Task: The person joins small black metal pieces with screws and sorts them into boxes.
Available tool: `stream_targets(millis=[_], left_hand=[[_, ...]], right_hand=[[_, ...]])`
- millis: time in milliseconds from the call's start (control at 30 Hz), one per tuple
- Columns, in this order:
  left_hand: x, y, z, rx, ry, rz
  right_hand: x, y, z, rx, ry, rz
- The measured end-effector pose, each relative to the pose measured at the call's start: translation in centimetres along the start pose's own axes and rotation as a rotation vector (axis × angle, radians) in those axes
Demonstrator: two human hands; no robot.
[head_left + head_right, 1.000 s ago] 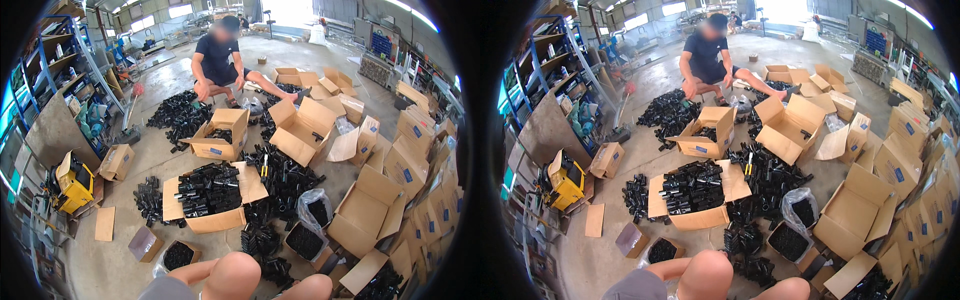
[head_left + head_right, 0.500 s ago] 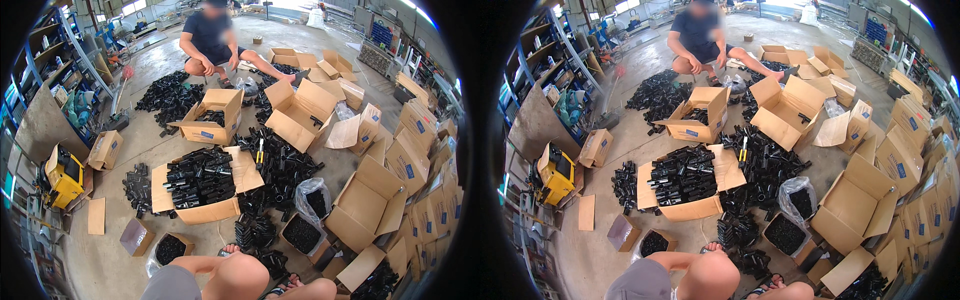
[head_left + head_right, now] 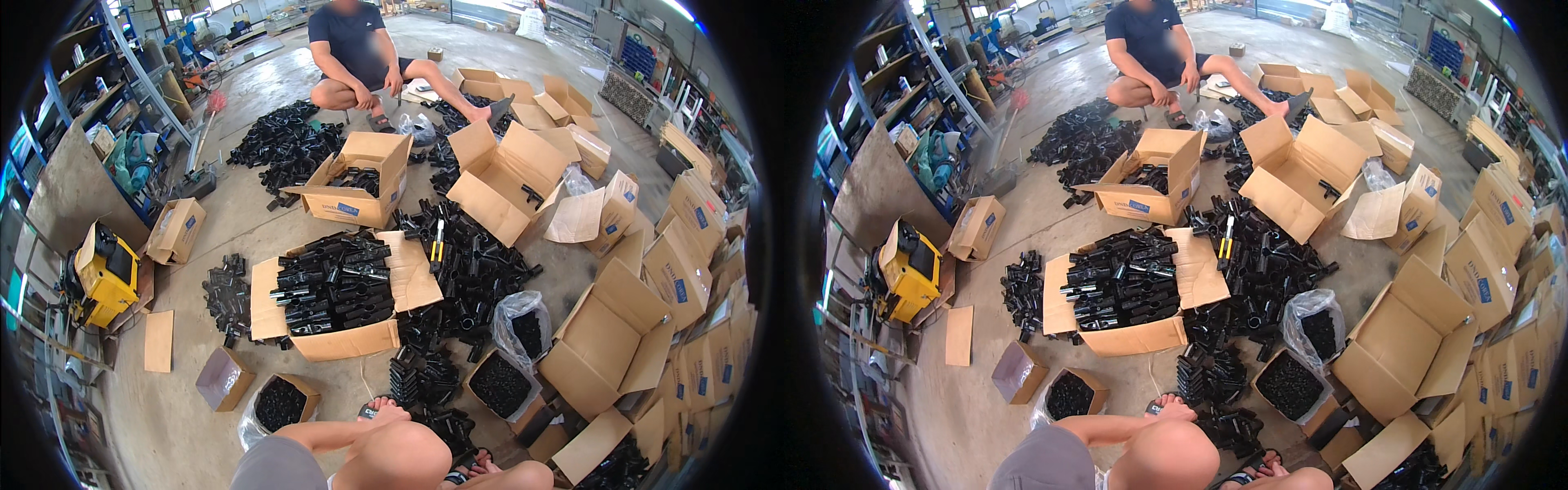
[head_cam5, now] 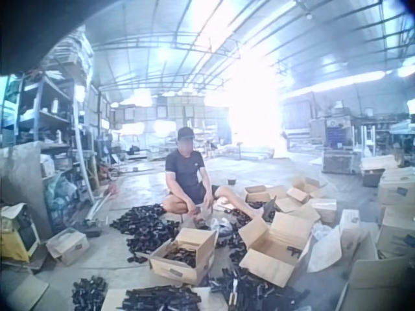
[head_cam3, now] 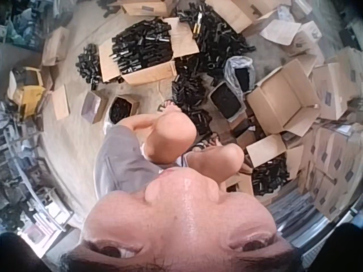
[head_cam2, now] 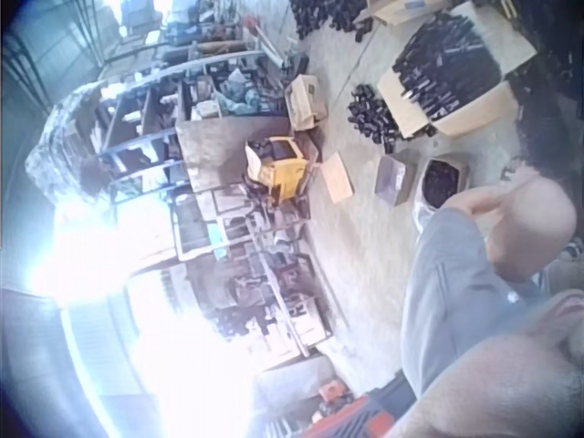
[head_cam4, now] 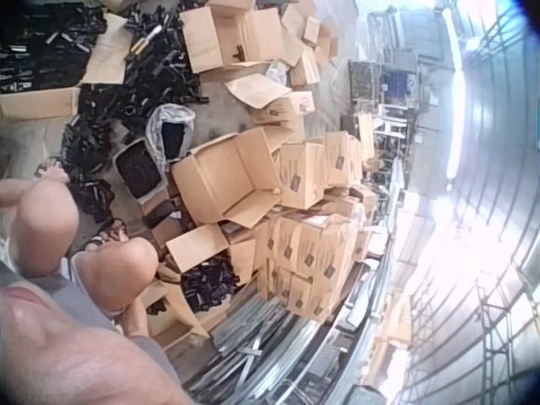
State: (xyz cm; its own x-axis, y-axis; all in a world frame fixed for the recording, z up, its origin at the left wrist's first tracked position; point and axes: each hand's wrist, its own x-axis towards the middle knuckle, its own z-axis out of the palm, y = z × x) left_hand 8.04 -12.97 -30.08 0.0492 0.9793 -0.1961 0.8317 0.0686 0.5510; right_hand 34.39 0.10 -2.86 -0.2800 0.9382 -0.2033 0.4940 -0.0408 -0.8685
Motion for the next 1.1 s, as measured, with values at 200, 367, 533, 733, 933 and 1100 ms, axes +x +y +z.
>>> stream_targets(millis=[200,367,533,733,933,1100], left_hand=[[0.1,-0.3,-0.4,0.003,0.005,-0.003],[0.8,0.3,-0.2,-0.02,0.029,-0.014],[0.9,0.6,0.7,-0.069,0.047,-0.029],[0.8,0.3,-0.4,-0.164,-0.003,-0.066],[1.0,0.0,-2.3,-0.359,-0.08,-0.1],[0.9,0.1,-4.0,-0.583,-0.144,-0.13]], right_hand=[[-0.3,0.6,-0.5,0.036,-0.016,-0.013],[-0.5,0.7,-1.0,0.045,-0.054,-0.028],[-1.1,2.4,-1.4,0.063,-0.071,-0.031],[-1.6,2.8,-2.0,0.077,-0.098,0.018],[-2.0,2.7,-2.4,0.09,-0.118,0.05],[-2.3,2.8,-2.8,0.105,-0.129,0.076]])
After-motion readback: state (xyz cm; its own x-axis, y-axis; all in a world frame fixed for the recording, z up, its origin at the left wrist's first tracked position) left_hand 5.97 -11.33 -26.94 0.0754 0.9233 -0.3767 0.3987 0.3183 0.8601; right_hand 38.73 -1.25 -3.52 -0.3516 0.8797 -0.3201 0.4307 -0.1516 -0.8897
